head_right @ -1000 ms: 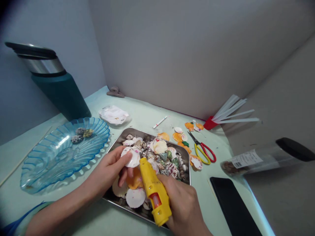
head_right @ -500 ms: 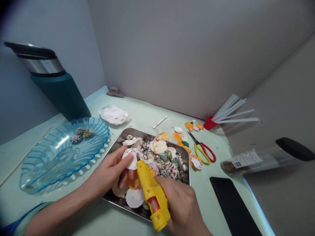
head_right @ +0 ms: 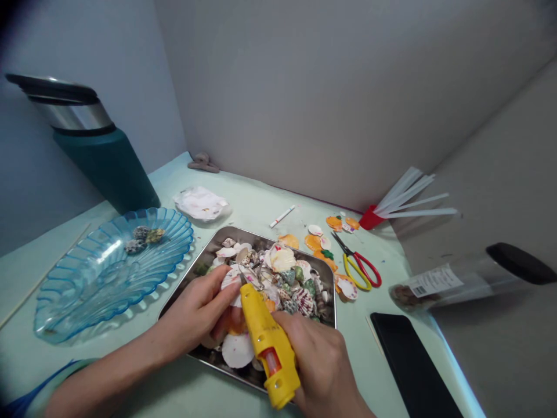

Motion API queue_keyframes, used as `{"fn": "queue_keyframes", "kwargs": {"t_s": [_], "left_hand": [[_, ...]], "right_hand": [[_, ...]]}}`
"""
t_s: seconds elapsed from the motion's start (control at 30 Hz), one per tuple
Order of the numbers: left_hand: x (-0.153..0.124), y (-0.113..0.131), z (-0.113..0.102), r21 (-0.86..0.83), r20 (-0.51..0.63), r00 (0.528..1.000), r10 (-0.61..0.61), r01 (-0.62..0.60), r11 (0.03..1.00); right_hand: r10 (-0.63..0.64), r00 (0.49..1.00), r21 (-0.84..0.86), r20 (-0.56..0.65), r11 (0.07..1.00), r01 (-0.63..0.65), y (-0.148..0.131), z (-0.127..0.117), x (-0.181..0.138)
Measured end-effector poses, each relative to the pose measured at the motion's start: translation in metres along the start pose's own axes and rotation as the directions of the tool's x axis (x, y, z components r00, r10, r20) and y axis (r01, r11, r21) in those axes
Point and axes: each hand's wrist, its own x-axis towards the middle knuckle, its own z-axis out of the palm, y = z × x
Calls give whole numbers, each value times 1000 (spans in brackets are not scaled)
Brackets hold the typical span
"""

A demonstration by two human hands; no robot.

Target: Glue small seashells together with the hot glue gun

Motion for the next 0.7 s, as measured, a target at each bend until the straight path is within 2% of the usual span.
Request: {"fn": "queue_keyframes", "kwargs": {"t_s": [0.4, 0.7], "left_hand": [[0, -2, 2, -133, 14, 997, -76, 77, 988], [0, -5, 2, -145, 31, 996, -83, 87, 986]], "right_hand": [[-7, 999, 15, -42, 1000, 8, -2, -4, 2], [21, 998, -7, -61, 1000, -21, 0, -3, 2]]}}
